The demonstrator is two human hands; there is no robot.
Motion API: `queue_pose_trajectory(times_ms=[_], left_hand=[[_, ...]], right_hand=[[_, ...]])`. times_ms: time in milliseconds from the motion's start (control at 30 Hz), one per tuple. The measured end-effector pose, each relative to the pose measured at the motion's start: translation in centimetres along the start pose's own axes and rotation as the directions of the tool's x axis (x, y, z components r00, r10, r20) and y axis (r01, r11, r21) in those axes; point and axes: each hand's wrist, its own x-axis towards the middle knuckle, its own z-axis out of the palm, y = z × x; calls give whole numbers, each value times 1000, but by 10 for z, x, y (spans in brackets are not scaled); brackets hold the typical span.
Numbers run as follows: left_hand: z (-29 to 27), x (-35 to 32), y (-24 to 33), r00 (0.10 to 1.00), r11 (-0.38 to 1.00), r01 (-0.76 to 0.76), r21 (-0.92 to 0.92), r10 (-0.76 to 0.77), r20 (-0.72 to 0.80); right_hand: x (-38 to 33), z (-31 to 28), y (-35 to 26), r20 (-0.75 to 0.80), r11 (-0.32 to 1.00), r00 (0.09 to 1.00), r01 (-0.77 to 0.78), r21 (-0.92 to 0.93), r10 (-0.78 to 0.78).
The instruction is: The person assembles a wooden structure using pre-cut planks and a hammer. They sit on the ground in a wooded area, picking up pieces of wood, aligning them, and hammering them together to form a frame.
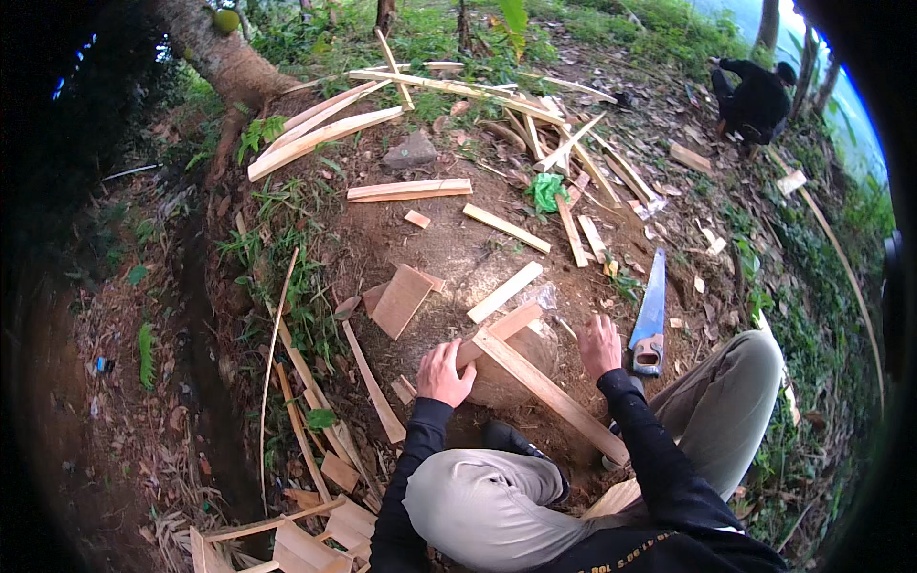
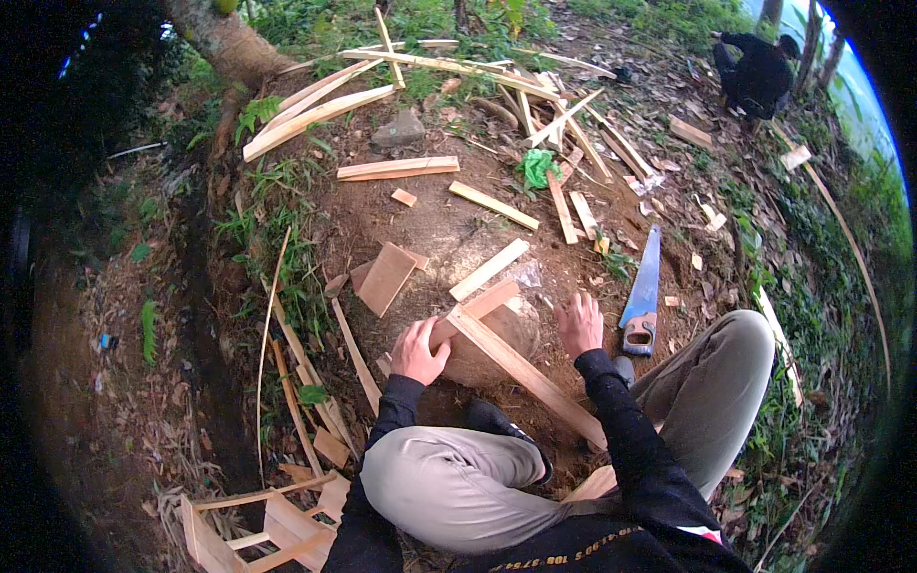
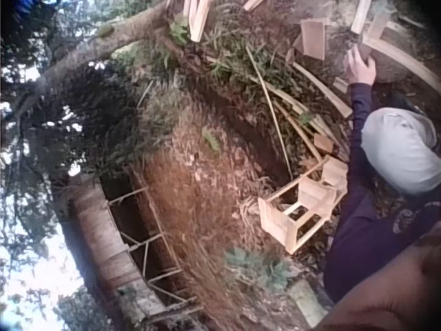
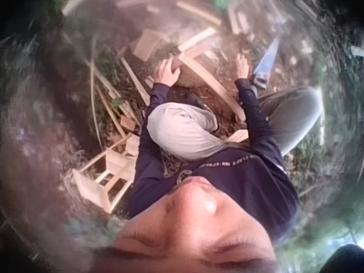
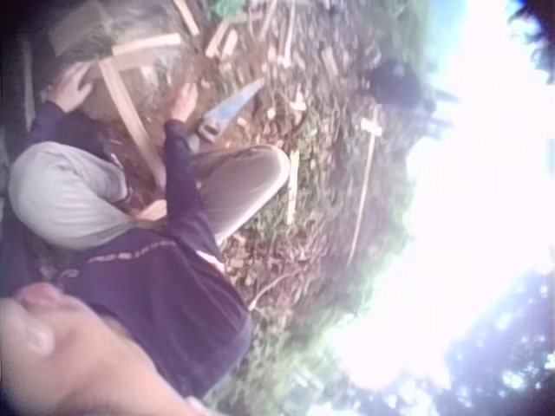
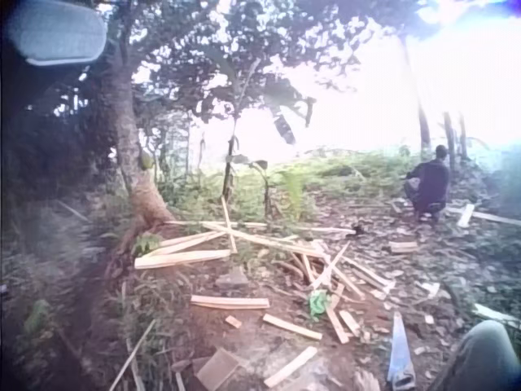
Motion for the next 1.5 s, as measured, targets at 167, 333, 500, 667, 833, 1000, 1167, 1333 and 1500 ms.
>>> queue_pose_trajectory(times_ms=[167, 333, 500, 667, 833, 1000, 1167, 1333, 1500], left_hand=[[28, 3, 4, 939, 939, 329, 97, -314, -140], [27, 23, 12, 870, 884, 467, 26, -453, -195], [32, -26, 56, 885, 991, -53, -119, -8, -465], [65, -18, 57, 937, 940, -128, -315, 10, -350], [74, -24, 50, 934, 956, -118, -268, 16, -356], [75, -20, 54, 949, 960, -66, -271, -23, -315], [72, -21, 49, 935, 954, -100, -284, -8, -354], [73, -19, 48, 942, 958, -88, -271, -9, -337], [72, -16, 48, 929, 958, -80, -275, -28, -369]], right_hand=[[72, 6, -106, -121, 835, 847, 531, 142, -518], [109, 48, -104, 273, 780, 749, 626, 4, -603], [101, 56, -103, 159, 850, 839, 490, 193, -520], [106, 66, -108, 124, 831, 851, 449, 329, -510], [96, 55, -108, 200, 862, 847, 444, 244, -493], [97, 66, -103, 134, 923, 927, 317, 217, -350], [91, 56, -109, 125, 882, 904, 355, 309, -408], [126, 55, -129, 253, 893, 859, 410, 184, -446], [86, 71, -84, 108, 909, 918, 351, 224, -381]])
